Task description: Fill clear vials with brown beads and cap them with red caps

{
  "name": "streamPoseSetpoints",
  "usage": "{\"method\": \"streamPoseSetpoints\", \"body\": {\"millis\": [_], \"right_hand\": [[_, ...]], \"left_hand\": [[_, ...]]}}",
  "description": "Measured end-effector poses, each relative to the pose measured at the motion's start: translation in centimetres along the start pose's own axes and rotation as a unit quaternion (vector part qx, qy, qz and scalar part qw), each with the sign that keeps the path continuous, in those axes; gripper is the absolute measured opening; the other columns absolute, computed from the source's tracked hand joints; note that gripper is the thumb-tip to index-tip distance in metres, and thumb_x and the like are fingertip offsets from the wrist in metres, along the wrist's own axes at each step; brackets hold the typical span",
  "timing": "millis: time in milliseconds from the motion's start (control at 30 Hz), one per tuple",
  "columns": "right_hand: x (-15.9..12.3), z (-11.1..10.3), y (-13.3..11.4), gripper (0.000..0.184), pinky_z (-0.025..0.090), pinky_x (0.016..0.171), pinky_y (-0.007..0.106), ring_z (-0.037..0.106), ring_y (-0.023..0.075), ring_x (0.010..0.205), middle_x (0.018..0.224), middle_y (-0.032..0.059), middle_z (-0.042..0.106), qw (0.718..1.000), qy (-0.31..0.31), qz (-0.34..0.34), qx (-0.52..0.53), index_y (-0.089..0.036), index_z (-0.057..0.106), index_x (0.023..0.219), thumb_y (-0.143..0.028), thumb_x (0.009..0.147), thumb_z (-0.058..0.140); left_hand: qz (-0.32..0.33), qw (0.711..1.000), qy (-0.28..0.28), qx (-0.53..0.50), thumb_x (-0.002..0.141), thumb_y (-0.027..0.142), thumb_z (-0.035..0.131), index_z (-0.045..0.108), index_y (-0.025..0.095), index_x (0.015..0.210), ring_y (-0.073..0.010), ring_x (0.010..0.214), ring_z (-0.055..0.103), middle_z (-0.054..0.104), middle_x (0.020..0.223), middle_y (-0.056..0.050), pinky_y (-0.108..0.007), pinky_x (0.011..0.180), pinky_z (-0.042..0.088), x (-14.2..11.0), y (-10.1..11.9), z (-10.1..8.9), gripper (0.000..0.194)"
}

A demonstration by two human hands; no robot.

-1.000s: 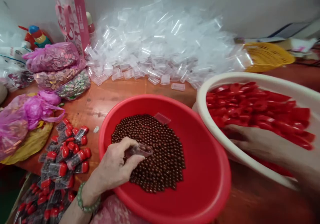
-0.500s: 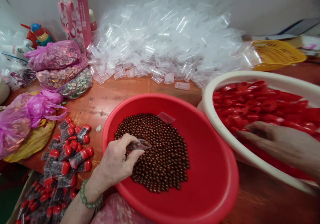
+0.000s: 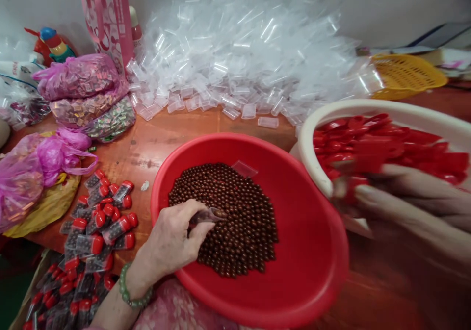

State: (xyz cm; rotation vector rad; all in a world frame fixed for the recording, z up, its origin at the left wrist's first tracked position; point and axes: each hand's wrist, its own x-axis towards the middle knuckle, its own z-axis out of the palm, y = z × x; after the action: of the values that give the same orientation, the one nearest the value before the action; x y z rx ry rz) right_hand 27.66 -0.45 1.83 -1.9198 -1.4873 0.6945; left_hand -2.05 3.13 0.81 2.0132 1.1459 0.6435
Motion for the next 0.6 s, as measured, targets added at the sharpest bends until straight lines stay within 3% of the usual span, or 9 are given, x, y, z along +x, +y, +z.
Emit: {"method": "streamPoseSetpoints", "body": {"millis": [67,133,233,333,433,600], "right_hand": [[-0.1,1.7,-2.0,0.036,0.056,0.069,0.030,0.068,0.0233,0.084,0.097,0.0086,0.070,0.995,-0.015,0.026,0.095,-0.028,0.060,0.114,-0.051,0.087,0.054],[0.1,3.1,-3.6,0.029,0.055,0.066,0.027,0.066,0.0200,0.078,0.089,0.0058,0.069,0.990,-0.055,0.000,0.127,-0.027,0.065,0.103,-0.049,0.085,0.058],[0.3,4.4,-5.1,0.026,0.055,0.064,0.025,0.064,0.0174,0.074,0.087,0.0047,0.067,0.980,-0.137,-0.113,0.085,-0.026,0.068,0.103,-0.042,0.091,0.050],[0.3,5.0,-5.9,0.027,0.057,0.072,0.027,0.066,0.0182,0.084,0.097,0.0054,0.069,0.965,-0.158,-0.205,0.046,-0.026,0.066,0.111,-0.033,0.095,0.045],[0.3,5.4,-6.3,0.030,0.057,0.078,0.028,0.067,0.0195,0.093,0.101,0.0059,0.070,0.955,-0.160,-0.250,0.017,-0.027,0.063,0.118,-0.028,0.096,0.043],[0.5,5.9,-6.3,0.032,0.058,0.075,0.030,0.068,0.0201,0.087,0.099,0.0087,0.070,0.938,-0.176,-0.296,-0.045,-0.022,0.065,0.115,-0.026,0.096,0.039]], "left_hand": [[-0.003,1.000,0.010,-0.006,0.087,0.019,0.057,0.061,0.017,0.093,-0.0130,0.072,0.062,0.068,0.082,-0.002,-0.023,0.067,0.045,-0.1,-0.1,-0.1,0.008],[-0.008,1.000,0.016,-0.016,0.086,0.018,0.058,0.061,0.017,0.093,-0.0127,0.072,0.062,0.068,0.082,-0.002,-0.022,0.068,0.045,-0.1,-0.2,-0.2,0.008],[-0.011,0.999,0.016,-0.027,0.086,0.020,0.059,0.061,0.017,0.092,-0.0126,0.070,0.061,0.067,0.079,-0.001,-0.023,0.066,0.045,-0.1,-0.4,-0.3,0.008],[-0.025,0.999,0.011,-0.043,0.086,0.022,0.059,0.062,0.017,0.092,-0.0125,0.070,0.061,0.067,0.080,-0.001,-0.023,0.066,0.045,-0.1,-0.7,-0.3,0.008],[-0.039,0.998,0.012,-0.058,0.086,0.023,0.059,0.062,0.017,0.093,-0.0125,0.071,0.061,0.068,0.081,-0.002,-0.023,0.067,0.045,0.0,-0.9,-0.4,0.009],[-0.041,0.997,0.021,-0.061,0.086,0.024,0.059,0.061,0.017,0.094,-0.0127,0.070,0.060,0.067,0.080,-0.002,-0.023,0.066,0.045,-0.1,-1.0,-0.3,0.010]]}}
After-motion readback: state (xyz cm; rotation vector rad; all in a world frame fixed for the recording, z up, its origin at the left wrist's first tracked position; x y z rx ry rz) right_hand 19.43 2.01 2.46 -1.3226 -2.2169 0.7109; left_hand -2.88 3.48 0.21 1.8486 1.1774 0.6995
